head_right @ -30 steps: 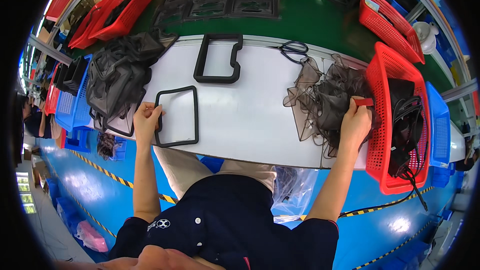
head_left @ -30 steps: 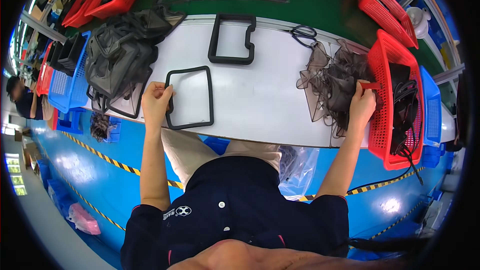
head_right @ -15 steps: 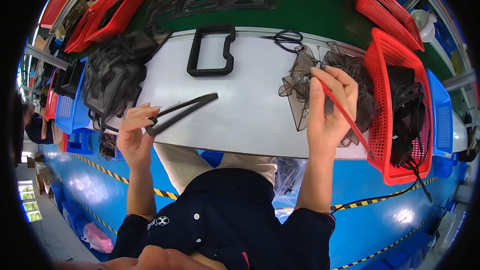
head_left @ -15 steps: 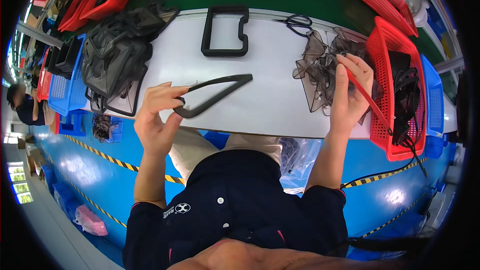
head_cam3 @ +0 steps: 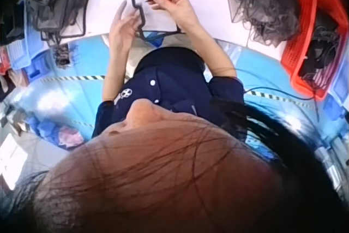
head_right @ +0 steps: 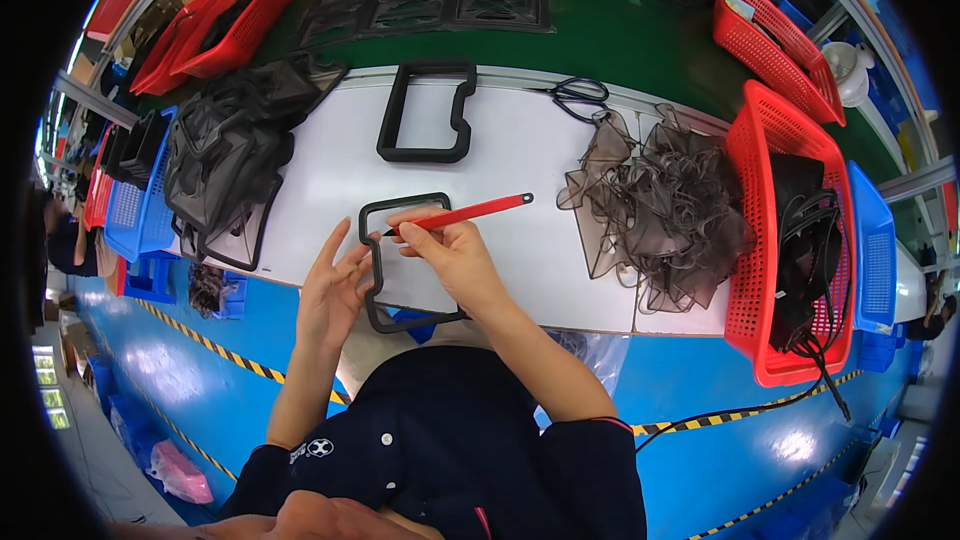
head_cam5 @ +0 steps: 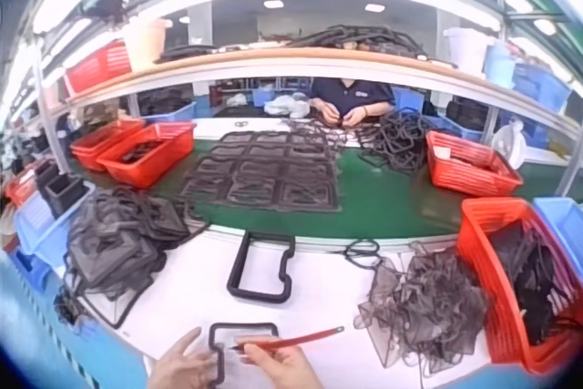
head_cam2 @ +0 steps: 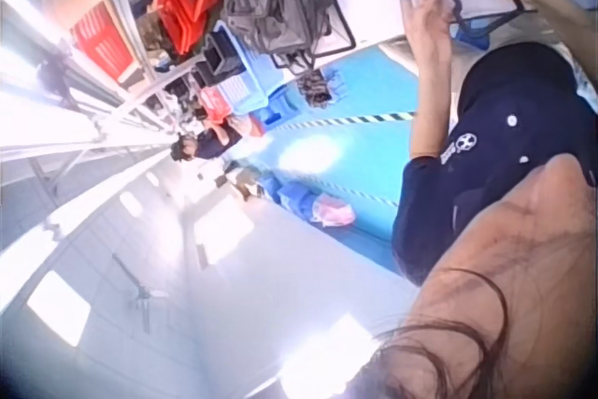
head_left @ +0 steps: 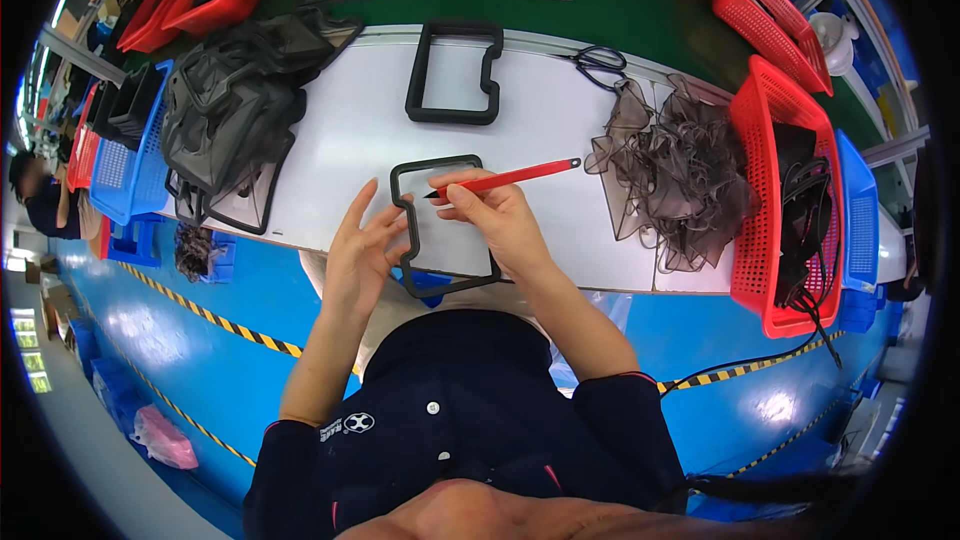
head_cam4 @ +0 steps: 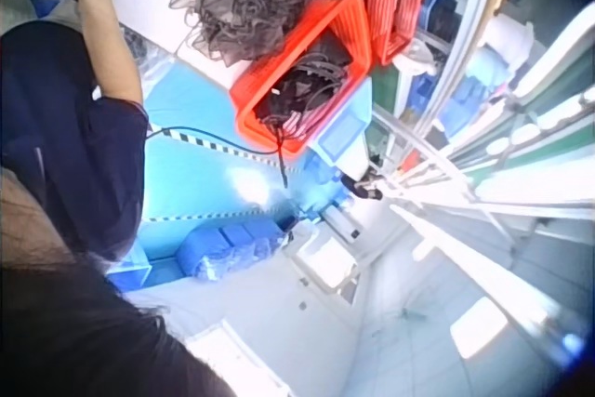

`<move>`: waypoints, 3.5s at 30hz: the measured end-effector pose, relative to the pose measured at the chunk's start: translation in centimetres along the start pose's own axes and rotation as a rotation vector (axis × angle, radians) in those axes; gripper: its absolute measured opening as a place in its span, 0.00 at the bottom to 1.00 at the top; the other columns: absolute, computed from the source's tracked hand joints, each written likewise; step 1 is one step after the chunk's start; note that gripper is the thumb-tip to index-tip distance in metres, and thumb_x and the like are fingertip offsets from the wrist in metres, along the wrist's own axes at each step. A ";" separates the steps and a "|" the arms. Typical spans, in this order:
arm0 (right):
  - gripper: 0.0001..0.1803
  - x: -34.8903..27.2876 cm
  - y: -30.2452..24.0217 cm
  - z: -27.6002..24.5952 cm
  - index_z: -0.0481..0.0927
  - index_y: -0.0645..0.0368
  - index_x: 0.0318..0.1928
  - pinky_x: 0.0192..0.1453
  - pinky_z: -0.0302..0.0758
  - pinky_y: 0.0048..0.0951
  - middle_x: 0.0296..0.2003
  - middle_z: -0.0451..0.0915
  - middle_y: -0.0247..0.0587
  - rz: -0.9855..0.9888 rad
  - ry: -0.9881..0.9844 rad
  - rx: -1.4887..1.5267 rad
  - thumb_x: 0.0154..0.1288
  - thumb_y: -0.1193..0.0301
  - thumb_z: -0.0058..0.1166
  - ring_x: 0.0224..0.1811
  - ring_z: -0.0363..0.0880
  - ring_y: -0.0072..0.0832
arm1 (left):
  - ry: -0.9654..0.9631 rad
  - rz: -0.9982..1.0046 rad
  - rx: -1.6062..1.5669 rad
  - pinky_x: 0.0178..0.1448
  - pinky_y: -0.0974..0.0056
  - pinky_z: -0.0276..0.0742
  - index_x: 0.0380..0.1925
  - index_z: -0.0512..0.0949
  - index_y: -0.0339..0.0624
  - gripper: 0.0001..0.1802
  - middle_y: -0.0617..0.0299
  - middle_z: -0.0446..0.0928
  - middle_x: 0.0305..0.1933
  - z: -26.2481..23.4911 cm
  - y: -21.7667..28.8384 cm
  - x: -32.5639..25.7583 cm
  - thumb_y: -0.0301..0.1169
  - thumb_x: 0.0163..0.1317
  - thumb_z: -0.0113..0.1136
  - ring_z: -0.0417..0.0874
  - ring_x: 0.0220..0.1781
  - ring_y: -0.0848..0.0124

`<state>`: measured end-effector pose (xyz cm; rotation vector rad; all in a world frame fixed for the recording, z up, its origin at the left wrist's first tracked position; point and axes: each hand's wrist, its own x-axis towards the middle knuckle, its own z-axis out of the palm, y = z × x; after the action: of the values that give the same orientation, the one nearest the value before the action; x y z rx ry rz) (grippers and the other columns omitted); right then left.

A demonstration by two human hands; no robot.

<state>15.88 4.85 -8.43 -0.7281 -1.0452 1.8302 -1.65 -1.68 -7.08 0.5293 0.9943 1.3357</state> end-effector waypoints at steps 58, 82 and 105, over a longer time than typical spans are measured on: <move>0.07 -5.8 -11.8 -17.6 0.81 0.60 0.37 0.40 0.73 0.39 0.33 0.80 0.51 -0.427 0.988 -1.628 0.62 0.70 0.54 0.36 0.78 0.45 | 0.290 0.141 0.723 0.30 0.77 0.74 0.39 0.74 0.35 0.11 0.56 0.81 0.32 -5.1 3.4 3.2 0.27 0.57 0.58 0.79 0.26 0.78; 0.10 -3.6 -3.7 -7.6 0.81 0.62 0.43 0.42 0.70 0.19 0.35 0.78 0.34 -0.249 0.431 -0.401 0.61 0.75 0.58 0.35 0.73 0.18 | 0.111 0.511 1.089 0.51 0.68 0.69 0.37 0.78 0.34 0.11 0.58 0.79 0.40 -3.4 1.8 1.0 0.18 0.54 0.50 0.75 0.42 0.71; 0.10 -6.9 -0.9 -3.4 0.79 0.67 0.44 0.41 0.74 0.21 0.36 0.77 0.40 -0.183 0.311 -0.189 0.63 0.79 0.52 0.34 0.76 0.22 | 0.129 0.152 1.264 0.26 0.72 0.66 0.29 0.72 0.39 0.11 0.61 0.77 0.30 0.2 0.1 0.2 0.27 0.51 0.66 0.73 0.23 0.77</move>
<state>22.00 0.08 -8.78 -0.9623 -1.0482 1.4213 -1.59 -1.40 -6.99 1.4809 1.8951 0.7196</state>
